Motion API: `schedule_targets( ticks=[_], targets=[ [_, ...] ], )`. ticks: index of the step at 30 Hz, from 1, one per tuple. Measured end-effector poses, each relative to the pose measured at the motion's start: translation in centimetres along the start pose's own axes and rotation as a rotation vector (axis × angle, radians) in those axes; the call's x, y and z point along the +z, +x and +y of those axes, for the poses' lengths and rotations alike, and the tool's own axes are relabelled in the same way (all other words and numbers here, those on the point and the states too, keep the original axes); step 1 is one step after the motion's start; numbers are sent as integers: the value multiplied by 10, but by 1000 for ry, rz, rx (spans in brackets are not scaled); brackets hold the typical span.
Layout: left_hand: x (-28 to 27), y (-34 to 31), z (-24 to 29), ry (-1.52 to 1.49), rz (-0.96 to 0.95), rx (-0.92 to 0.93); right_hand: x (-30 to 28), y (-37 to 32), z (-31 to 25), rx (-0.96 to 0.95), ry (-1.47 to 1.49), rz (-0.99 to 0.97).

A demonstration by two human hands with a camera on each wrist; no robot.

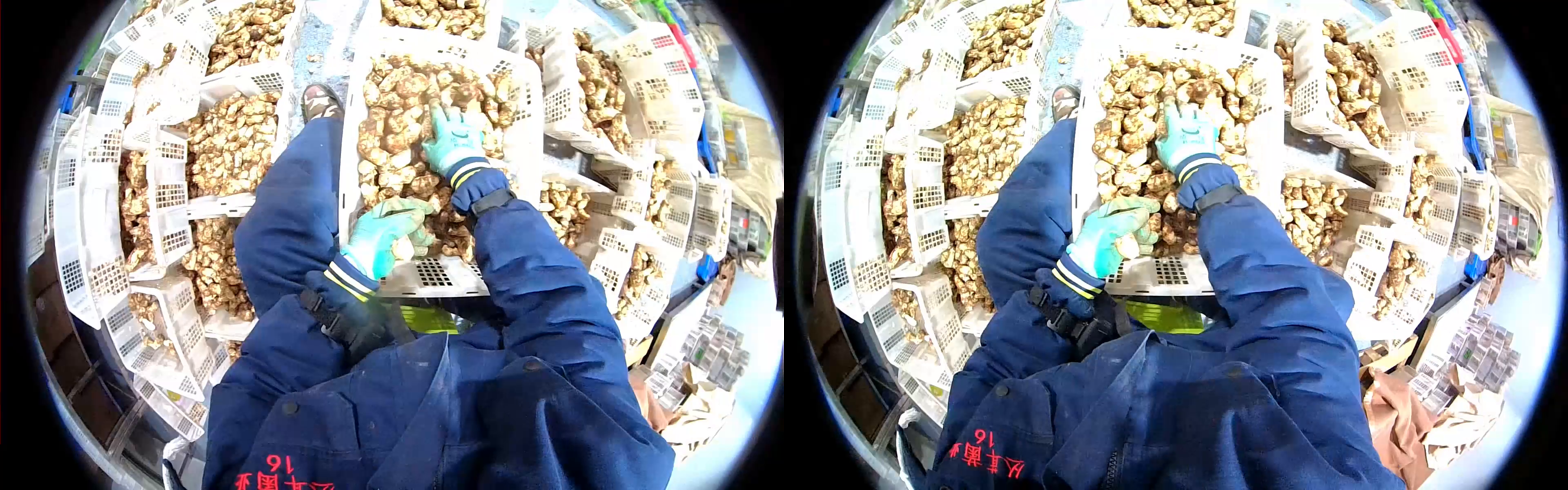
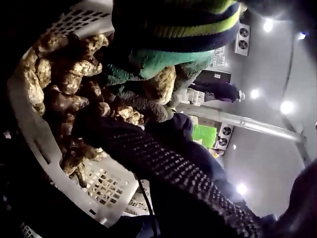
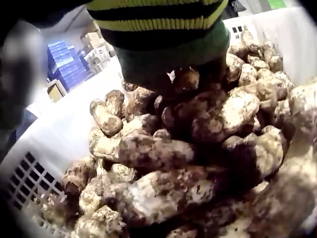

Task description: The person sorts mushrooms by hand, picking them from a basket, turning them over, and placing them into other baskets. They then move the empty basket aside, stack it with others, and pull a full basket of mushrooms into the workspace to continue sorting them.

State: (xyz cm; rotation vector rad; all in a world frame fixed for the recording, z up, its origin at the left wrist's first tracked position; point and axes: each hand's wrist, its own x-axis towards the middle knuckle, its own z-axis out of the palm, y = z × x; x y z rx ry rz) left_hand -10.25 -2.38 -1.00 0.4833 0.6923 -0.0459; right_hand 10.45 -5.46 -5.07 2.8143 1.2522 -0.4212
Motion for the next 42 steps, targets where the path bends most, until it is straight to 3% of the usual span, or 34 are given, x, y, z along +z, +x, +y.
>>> schedule_targets(
  ticks=[2,4,6,8,9,10,11,13,14,15,16,18,21,22,24,25,26,28,29,30,32,33,34,36,38,42],
  targets=[
    [-4,2,4,-17,10,-39,1,0,-5,71,-13,-16],
    [-3,5,3,-143,42,36,6,-2,6,-27,115,25],
    [-8,9,4,-109,-27,42,21,-17,28,-157,441,42],
    [-7,9,8,-158,-21,32,40,-30,44,61,1062,-75],
    [-10,10,6,-344,-113,38,22,-43,44,137,1290,-110],
    [-11,8,3,-222,-181,112,4,-58,43,221,1519,-141],
    [-9,7,2,-297,-282,82,-8,-72,39,55,1559,-125],
    [9,0,12,-343,-448,57,-69,-98,16,-103,1336,-314],
    [12,-6,10,-307,-345,45,-83,-103,11,-223,1271,-384],
    [16,-7,14,-273,-456,74,-95,-101,9,-473,1097,-149],
    [21,-10,21,-238,-566,102,-106,-98,9,-160,1355,-308],
    [20,-14,18,-256,-509,74,-63,-47,45,-243,726,223],
    [18,-16,18,-264,-444,38,-33,-22,42,-104,331,-46],
    [15,-8,11,-230,-378,13,-17,-14,37,-257,290,-93],
    [8,-3,5,-123,-413,13,9,-12,17,-309,198,99],
    [0,2,4,-26,-433,-37,18,-9,6,-231,115,8],
    [7,-6,5,56,-380,-11,25,-12,-2,-250,91,128],
    [10,-8,9,-12,-362,-20,31,-24,-12,-154,133,124],
    [6,-4,8,-92,-443,14,31,-33,-12,-231,170,174],
    [3,-5,10,-86,-461,43,30,-44,-10,-201,138,6],
    [10,-5,13,-101,-491,57,23,-54,4,-317,182,-270],
    [10,-6,13,-176,-507,6,18,-61,22,-459,263,-230],
    [14,-8,14,-212,-535,7,7,-55,35,-384,490,-419],
    [23,-12,14,-219,-465,-6,-4,-45,51,-29,465,35],
    [14,-7,8,-206,-464,-42,-9,-15,73,67,315,262],
    [6,-1,3,-214,-386,-55,2,16,50,251,65,87]
  ],
)
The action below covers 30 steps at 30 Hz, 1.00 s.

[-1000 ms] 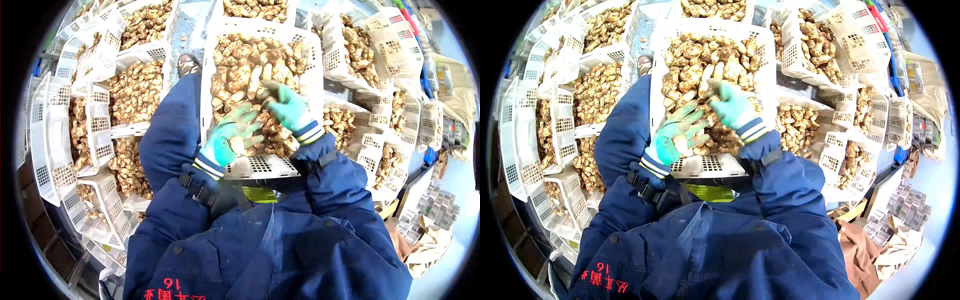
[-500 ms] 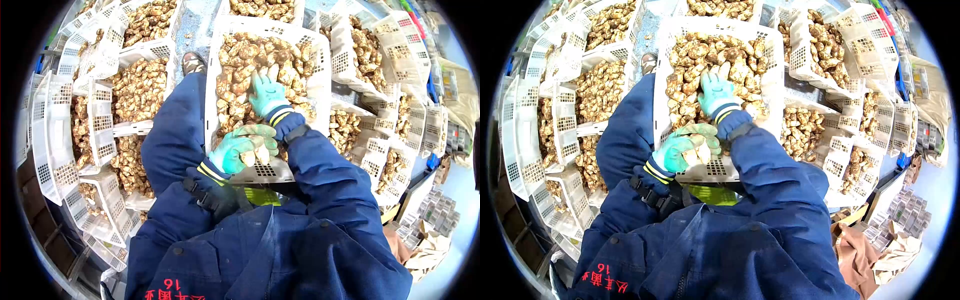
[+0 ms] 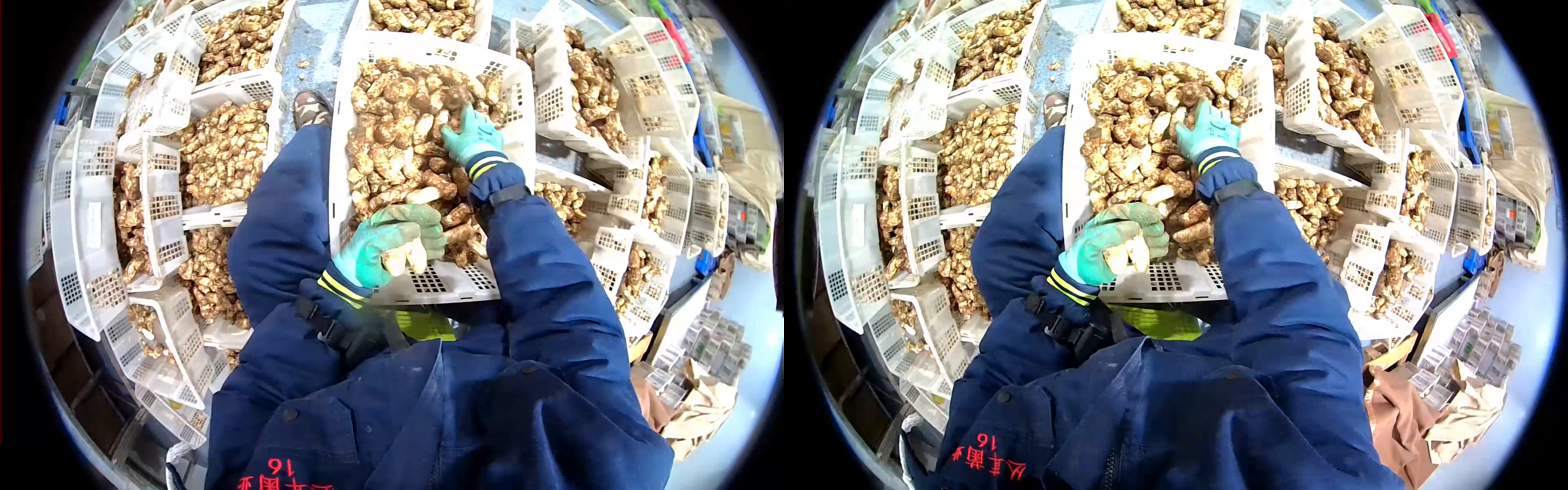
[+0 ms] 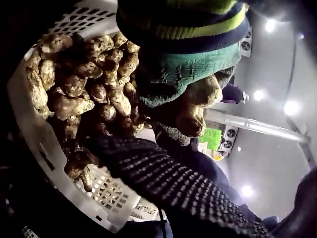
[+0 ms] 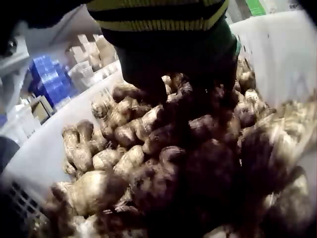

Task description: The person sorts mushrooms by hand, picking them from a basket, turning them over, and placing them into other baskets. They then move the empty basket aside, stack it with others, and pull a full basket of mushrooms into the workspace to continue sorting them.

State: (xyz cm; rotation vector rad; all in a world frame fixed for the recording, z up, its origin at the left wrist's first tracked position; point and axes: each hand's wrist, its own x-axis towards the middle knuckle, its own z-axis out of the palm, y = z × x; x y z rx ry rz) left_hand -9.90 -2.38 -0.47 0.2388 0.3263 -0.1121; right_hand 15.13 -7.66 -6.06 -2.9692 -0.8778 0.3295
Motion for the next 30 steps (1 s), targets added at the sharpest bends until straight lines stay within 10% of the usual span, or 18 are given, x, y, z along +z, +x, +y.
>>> schedule_targets(
  ticks=[4,6,7,10,12,16,22,26,28,30],
  targets=[
    [-18,4,5,14,-5,49,18,1,15,-130,44,150],
    [4,1,10,29,87,113,53,9,54,-109,542,63],
    [0,2,10,-6,42,99,6,-15,42,228,943,-341],
    [8,1,7,202,-1,191,74,-18,97,54,1412,-522],
    [-1,5,6,-61,-1,79,38,-45,71,256,1335,-449],
    [-17,7,-3,-27,199,128,21,-67,33,-304,446,-142],
    [-27,6,-4,70,228,76,7,-63,-11,-265,-97,-144],
    [-21,10,5,38,175,131,27,-56,21,-133,499,-160],
    [-21,12,1,-22,201,126,-22,-88,5,232,1073,-393],
    [-34,16,-2,-10,180,140,-25,-112,-3,-287,854,-100]
  ],
)
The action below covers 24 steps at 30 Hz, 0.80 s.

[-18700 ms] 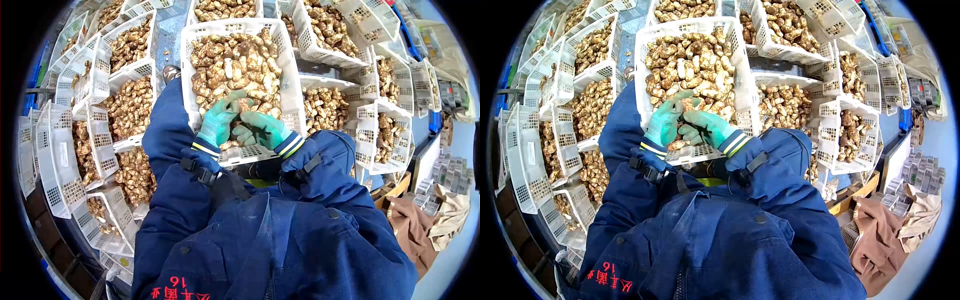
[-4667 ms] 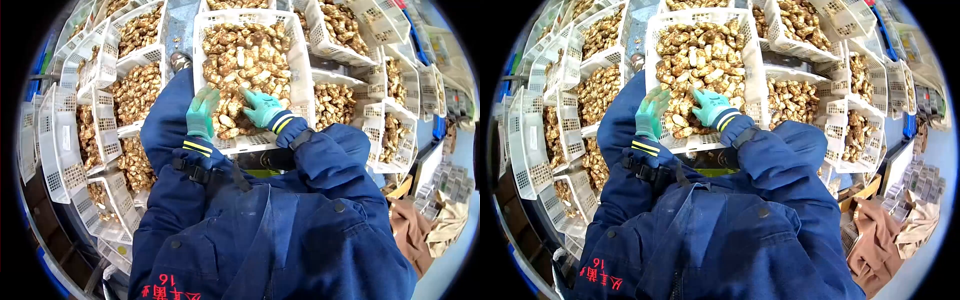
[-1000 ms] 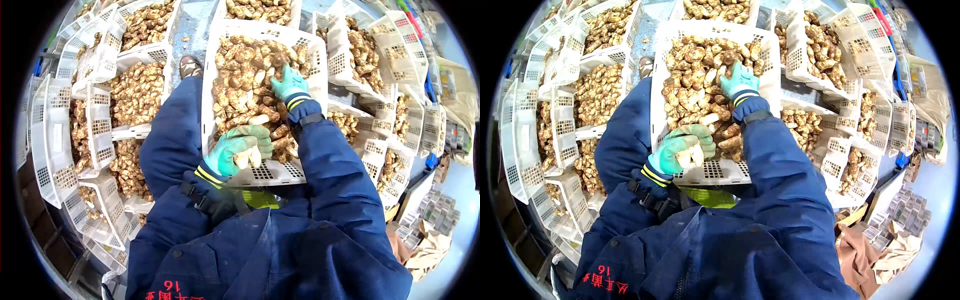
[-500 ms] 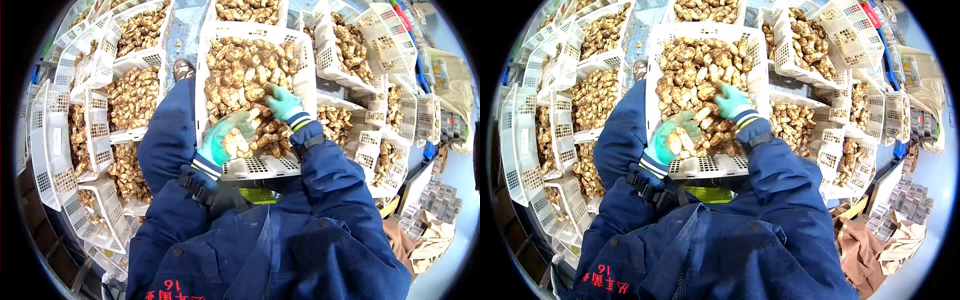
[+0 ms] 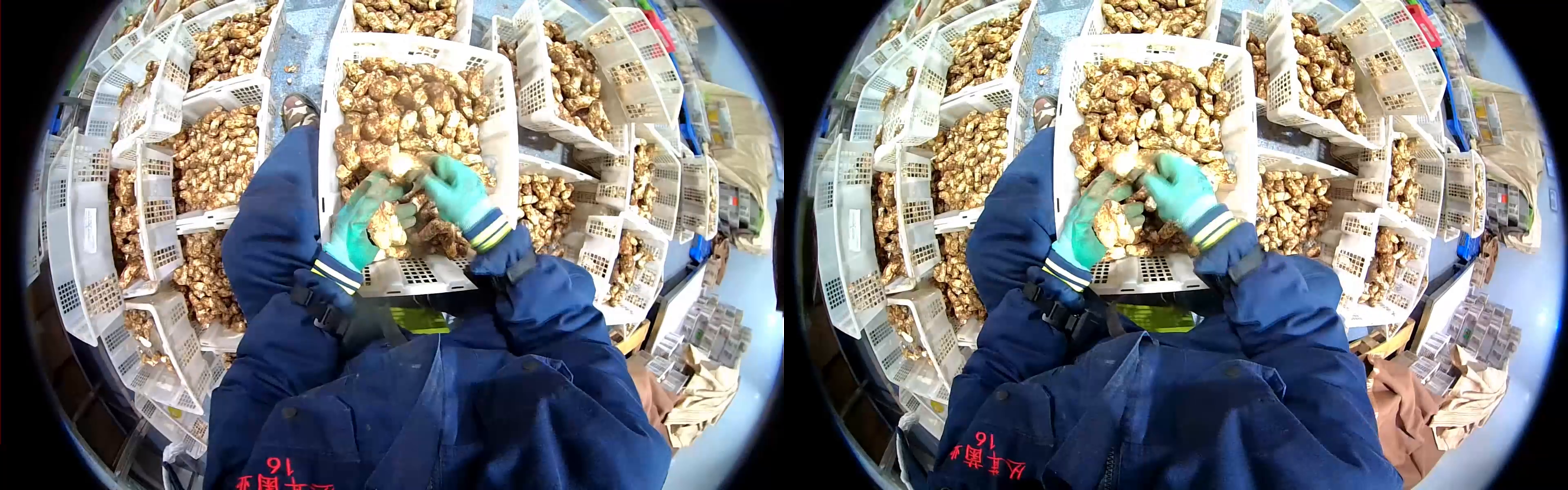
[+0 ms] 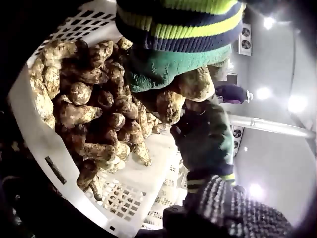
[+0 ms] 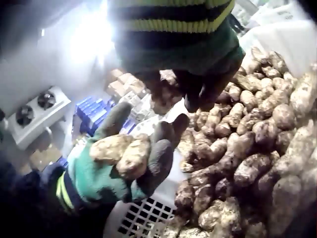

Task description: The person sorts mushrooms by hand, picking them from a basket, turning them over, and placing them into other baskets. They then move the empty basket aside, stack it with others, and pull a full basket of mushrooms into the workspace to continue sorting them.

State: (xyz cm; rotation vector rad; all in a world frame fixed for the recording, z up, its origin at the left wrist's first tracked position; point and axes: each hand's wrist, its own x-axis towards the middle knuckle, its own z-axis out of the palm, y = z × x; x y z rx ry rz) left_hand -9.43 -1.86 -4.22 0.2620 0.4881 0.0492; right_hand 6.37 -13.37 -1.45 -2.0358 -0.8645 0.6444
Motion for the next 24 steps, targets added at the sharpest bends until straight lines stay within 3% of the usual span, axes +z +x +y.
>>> schedule_targets(
  ticks=[2,3,4,6,8,9,10,12,13,14,17,18,20,21,22,23,24],
  targets=[
    [8,-5,3,23,-22,24,-30,-14,-57,-166,-316,-182],
    [16,-10,6,33,-29,38,-30,-2,-49,-194,-190,-79],
    [20,-13,7,43,-35,50,-44,10,-42,28,-238,-32],
    [18,-13,7,13,-142,12,-49,51,-17,64,-419,126],
    [17,-14,6,-45,-259,-16,-27,87,20,233,-718,-10],
    [29,-18,10,-11,-231,-14,-17,95,17,251,-780,-94],
    [31,-17,9,36,-222,1,3,94,39,97,-923,62],
    [32,-16,8,130,-198,26,16,103,41,154,-984,31],
    [33,-12,9,59,-215,2,21,103,48,50,-951,107],
    [33,-11,14,10,-229,-46,21,105,48,87,-958,97],
    [39,-11,18,-45,-239,-33,4,109,73,110,-720,108],
    [41,-11,17,-56,-221,-28,-7,104,57,410,-308,15],
    [44,-13,17,-74,-186,-19,-18,90,84,286,218,-9],
    [42,-14,17,9,-189,14,-21,74,77,219,821,-45],
    [46,-19,18,129,-211,60,-38,46,15,256,745,-82],
    [49,-23,20,249,-228,108,-40,25,15,294,951,-118],
    [51,-22,18,70,-234,25,-43,7,2,325,1158,-154]
  ],
)
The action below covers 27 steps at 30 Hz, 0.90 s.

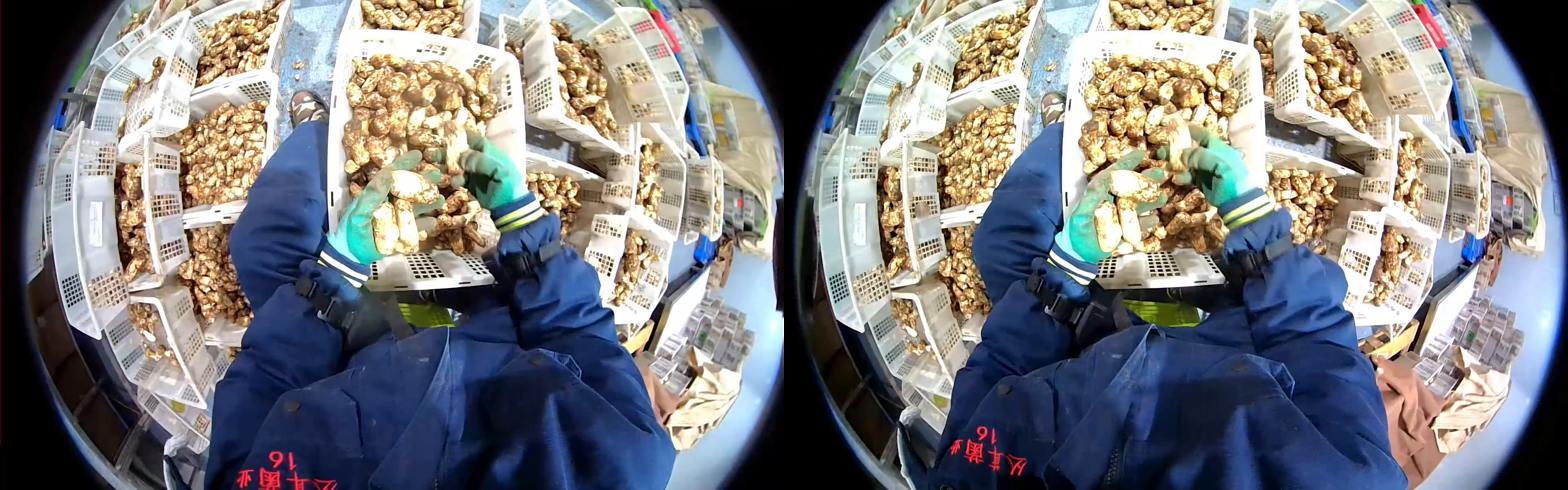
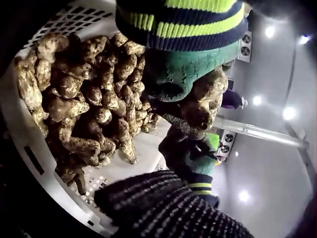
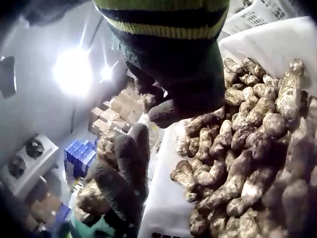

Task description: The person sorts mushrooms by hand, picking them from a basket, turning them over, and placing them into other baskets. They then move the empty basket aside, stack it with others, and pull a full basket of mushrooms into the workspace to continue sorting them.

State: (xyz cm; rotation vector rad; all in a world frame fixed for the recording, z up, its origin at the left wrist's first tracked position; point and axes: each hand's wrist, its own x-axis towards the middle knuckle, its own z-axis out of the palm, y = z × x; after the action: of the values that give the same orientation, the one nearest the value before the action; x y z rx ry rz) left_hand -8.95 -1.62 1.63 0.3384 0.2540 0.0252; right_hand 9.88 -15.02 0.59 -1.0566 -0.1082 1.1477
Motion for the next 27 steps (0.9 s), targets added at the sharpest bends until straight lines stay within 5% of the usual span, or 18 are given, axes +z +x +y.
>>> schedule_targets(
  ticks=[1,3,5,6,8,11,14,16,18,20,24,27],
  targets=[
    [-1,-2,-2,-57,-40,-2,11,-23,-4,25,25,-31],
    [-48,-4,-19,683,-12,161,14,-52,-2,27,109,-41],
    [-41,-7,-19,869,-20,215,40,-80,-15,-13,260,-79],
    [-31,-8,-19,690,-42,179,38,-87,-18,25,387,-135],
    [-2,-13,-17,334,-79,94,27,-103,-17,82,124,7],
    [34,-26,-17,-196,-104,-58,42,-129,-14,-82,92,98],
    [48,-36,-20,-91,-167,-93,41,-144,-21,-229,-102,56],
    [52,-39,-25,-91,-68,-71,44,-149,-25,-271,-442,12],
    [68,-46,-33,-104,26,-10,75,-157,-15,-324,-479,-32],
    [43,-42,-34,-196,-49,-152,65,-126,16,-701,-1166,-119],
    [29,-51,-44,-93,-25,-87,85,-134,30,-562,-1342,99],
    [45,-59,-46,-19,13,-151,71,-128,25,-182,-608,32]
  ],
)
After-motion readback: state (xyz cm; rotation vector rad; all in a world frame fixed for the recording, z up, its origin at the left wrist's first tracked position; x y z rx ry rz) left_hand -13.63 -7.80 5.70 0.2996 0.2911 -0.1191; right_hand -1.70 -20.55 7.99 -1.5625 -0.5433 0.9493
